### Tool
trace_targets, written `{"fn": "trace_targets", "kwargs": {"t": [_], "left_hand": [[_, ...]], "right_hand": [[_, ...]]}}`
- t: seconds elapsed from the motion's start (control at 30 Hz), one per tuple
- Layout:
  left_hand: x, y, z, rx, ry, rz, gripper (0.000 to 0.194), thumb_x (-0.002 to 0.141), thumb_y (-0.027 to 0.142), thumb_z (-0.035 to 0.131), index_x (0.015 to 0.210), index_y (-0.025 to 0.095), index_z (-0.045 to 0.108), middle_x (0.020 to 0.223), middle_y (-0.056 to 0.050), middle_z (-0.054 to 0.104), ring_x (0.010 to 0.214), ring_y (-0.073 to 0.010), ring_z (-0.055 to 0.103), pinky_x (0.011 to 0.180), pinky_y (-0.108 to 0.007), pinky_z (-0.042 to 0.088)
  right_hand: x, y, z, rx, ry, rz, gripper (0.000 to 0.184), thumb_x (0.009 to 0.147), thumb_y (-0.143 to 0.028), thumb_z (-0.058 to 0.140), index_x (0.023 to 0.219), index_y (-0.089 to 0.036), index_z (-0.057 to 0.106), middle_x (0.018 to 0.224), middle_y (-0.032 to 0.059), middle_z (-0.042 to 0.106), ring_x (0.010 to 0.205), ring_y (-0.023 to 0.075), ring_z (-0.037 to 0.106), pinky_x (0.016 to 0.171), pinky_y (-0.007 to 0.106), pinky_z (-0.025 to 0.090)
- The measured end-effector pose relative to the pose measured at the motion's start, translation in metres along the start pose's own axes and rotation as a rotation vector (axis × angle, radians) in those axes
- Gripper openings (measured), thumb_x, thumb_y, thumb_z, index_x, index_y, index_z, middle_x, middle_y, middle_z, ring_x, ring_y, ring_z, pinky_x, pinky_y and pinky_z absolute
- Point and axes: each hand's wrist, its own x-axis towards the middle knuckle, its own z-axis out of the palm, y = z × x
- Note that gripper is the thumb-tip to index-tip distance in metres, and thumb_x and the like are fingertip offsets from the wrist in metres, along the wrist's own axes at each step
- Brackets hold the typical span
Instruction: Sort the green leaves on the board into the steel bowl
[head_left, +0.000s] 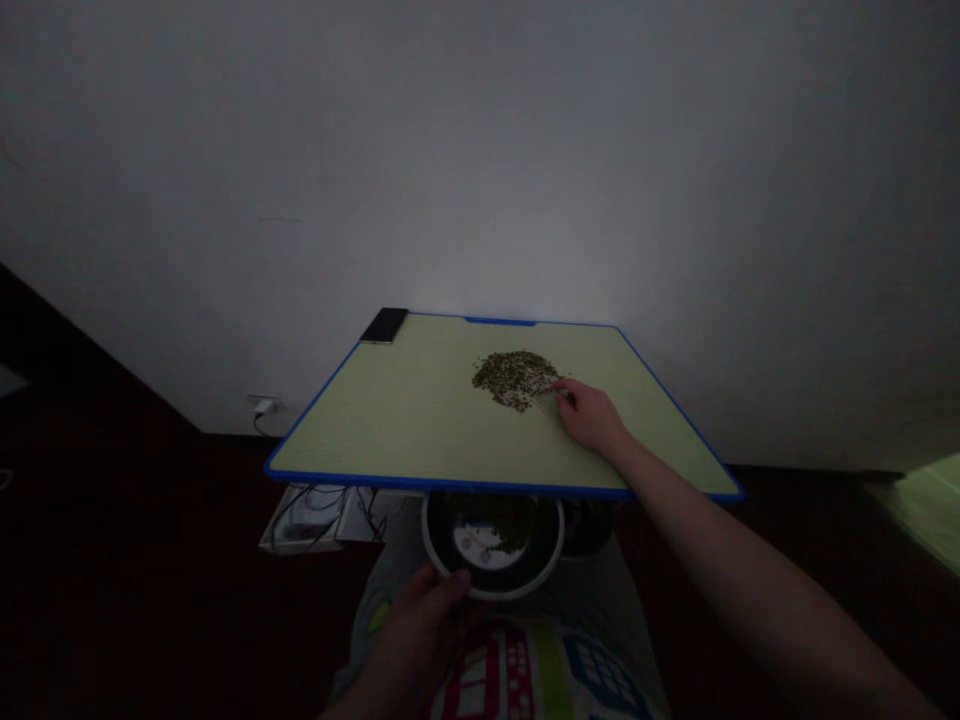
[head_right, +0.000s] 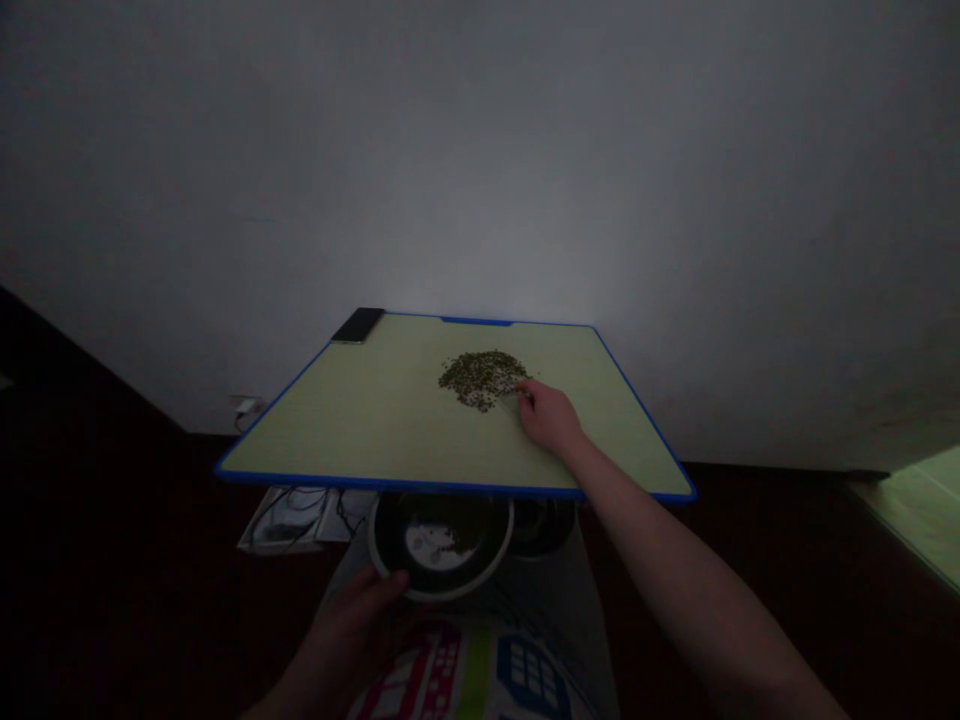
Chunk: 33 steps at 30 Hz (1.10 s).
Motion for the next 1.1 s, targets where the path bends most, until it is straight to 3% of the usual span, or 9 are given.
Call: {"fn": "trace_targets", "kwargs": {"t": [0.33, 0.57, 1.1], "left_hand": [[0.0038, -0.0013, 0.0001, 0.024, 0.057, 0.003, 0.028, 0.062, 0.016, 0.081, 0.088, 0.017, 0.069, 0.099, -0.011, 0.080, 0.106, -0.0322, 0.069, 0.093, -0.042, 0.055], [-0.0036, 0.0042, 0.0069, 0.028, 0.041, -0.016, 0.025, 0.065, 0.014, 0.080, 0.088, 0.017, 0.070, 0.100, -0.010, 0.080, 0.111, -0.0306, 0.067, 0.095, -0.040, 0.054], [0.0009, 0.0017, -0.0003, 0.035, 0.013, 0.003, 0.026, 0.065, 0.015, 0.079, 0.090, 0.015, 0.071, 0.097, -0.011, 0.080, 0.104, -0.0319, 0.070, 0.092, -0.041, 0.055]], "right_hand": [[0.0038, 0.0016, 0.0030, 0.082, -0.008, -0.039, 0.032, 0.091, -0.026, 0.046, 0.115, -0.019, 0.066, 0.083, 0.0060, 0.071, 0.073, 0.0180, 0.062, 0.073, 0.028, 0.044], [0.0031, 0.0028, 0.0034, 0.110, 0.003, -0.055, 0.033, 0.090, -0.026, 0.047, 0.115, -0.017, 0.066, 0.081, 0.0061, 0.070, 0.072, 0.0180, 0.061, 0.073, 0.028, 0.044], [0.0023, 0.0031, 0.0038, 0.077, 0.012, -0.048, 0.031, 0.090, -0.026, 0.048, 0.114, -0.018, 0.067, 0.081, 0.0056, 0.071, 0.072, 0.0181, 0.062, 0.071, 0.028, 0.044]]}}
